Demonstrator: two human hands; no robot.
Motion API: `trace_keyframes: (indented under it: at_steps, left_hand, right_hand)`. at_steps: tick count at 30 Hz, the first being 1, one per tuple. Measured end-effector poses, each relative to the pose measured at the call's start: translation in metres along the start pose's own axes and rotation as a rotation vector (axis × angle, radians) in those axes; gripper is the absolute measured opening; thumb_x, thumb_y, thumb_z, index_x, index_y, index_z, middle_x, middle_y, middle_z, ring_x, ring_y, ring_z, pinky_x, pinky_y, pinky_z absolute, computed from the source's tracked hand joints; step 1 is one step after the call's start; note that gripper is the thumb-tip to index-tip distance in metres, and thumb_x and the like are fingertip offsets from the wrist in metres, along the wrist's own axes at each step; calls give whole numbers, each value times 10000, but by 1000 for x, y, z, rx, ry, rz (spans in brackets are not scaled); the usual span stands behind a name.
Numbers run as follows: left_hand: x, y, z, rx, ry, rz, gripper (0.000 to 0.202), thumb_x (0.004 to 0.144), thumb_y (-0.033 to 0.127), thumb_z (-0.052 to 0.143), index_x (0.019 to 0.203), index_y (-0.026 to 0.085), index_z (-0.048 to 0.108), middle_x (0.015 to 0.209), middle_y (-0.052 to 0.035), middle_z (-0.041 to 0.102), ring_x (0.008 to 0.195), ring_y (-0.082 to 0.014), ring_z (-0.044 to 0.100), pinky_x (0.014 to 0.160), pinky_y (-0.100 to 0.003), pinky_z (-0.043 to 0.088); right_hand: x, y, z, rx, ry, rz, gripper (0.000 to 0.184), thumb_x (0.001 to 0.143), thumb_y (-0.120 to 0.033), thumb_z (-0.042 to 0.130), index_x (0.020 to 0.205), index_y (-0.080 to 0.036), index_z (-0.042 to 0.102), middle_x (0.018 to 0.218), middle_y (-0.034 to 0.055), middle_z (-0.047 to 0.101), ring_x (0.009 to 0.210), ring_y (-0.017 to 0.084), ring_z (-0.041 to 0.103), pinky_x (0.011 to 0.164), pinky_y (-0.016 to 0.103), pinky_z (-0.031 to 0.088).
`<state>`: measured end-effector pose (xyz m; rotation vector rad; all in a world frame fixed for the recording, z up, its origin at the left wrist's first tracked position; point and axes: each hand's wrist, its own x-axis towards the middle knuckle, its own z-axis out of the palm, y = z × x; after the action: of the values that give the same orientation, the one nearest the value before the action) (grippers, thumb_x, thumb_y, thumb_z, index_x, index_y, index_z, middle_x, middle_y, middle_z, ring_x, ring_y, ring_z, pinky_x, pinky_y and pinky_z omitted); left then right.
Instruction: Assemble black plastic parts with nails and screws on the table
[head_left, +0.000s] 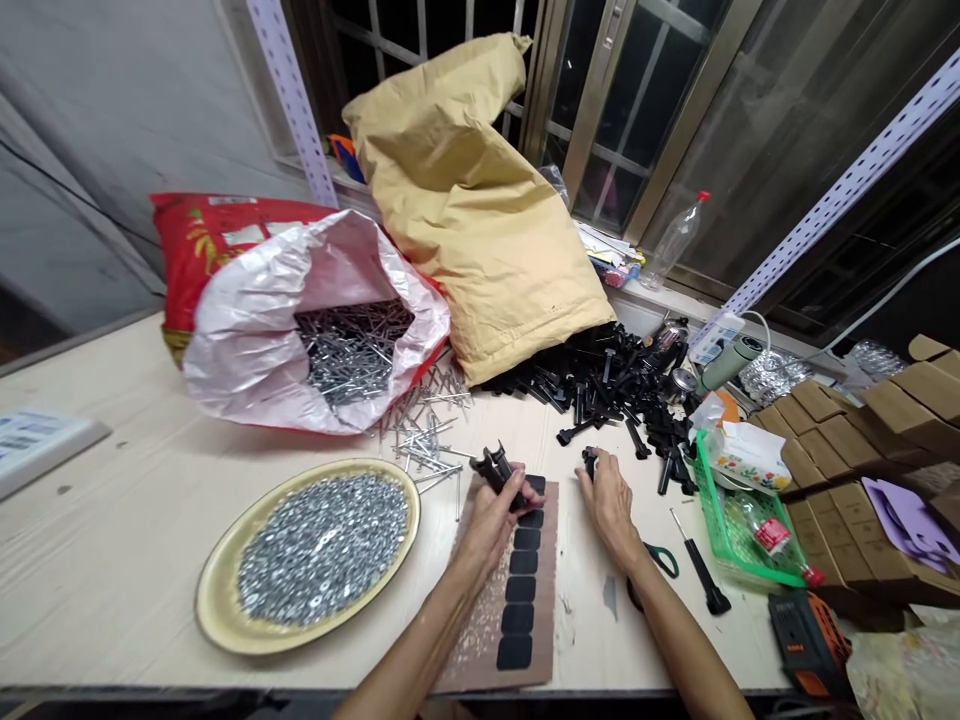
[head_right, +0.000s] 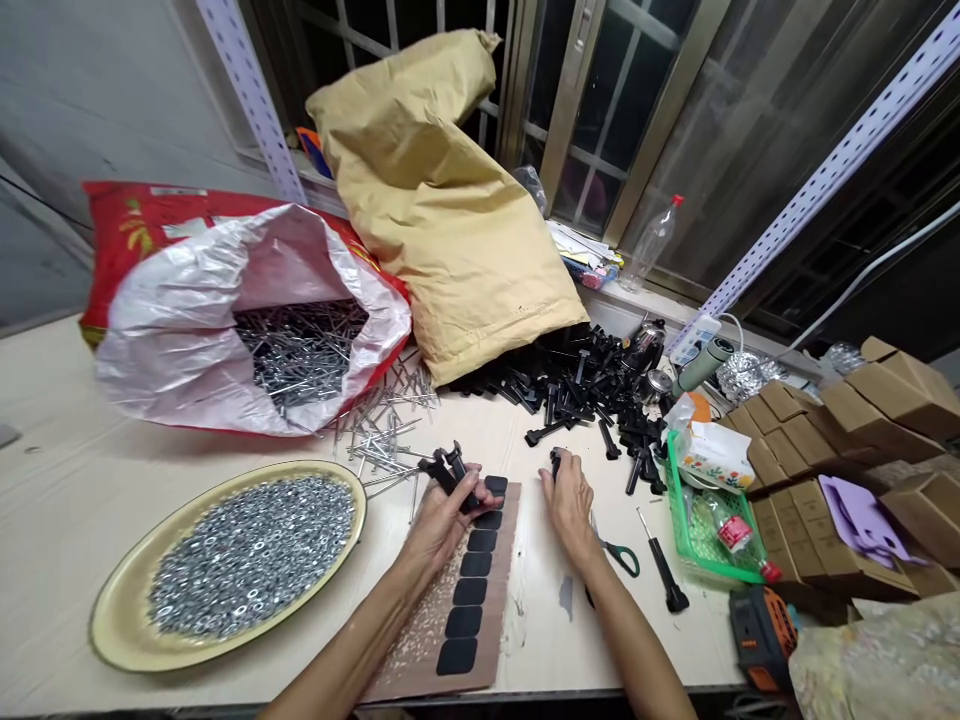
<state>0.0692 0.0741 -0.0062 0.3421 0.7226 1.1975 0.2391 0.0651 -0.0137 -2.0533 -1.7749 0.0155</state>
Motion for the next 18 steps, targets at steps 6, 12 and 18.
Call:
trace_keyframes:
  at_steps: [6,12,18]
  left_hand:
    - [-3,1,1,64,22,-17,483,476,401,839,777,154,553,633,-11,669,598,-161,649,668,-324,539]
    - [-2,-1,0,85,-14,-8,547,517,380,819,948,153,571,586,21,645,591,-150,640,662,-317,541]
    - [1,-3,-2,80,-34,-11,510,561,370,807,974,151,603,836,-82,706,708,-191,677,638,-326,556]
  right_hand:
    - [37,16,4,-263,-37,-53,427,870,-121,408,1294,-162,447,1075,109,595,983,219,541,813,331,445]
    - [89,15,-11,-412,-291,-328,278,908,-122,419,1066,-196,635,999,100,614,969,220,487,807,310,390]
    - [104,15,-13,-405,-393,-355,218,863,-100,498,979,-206,648,1010,75,607,935,194,523,678,249,394]
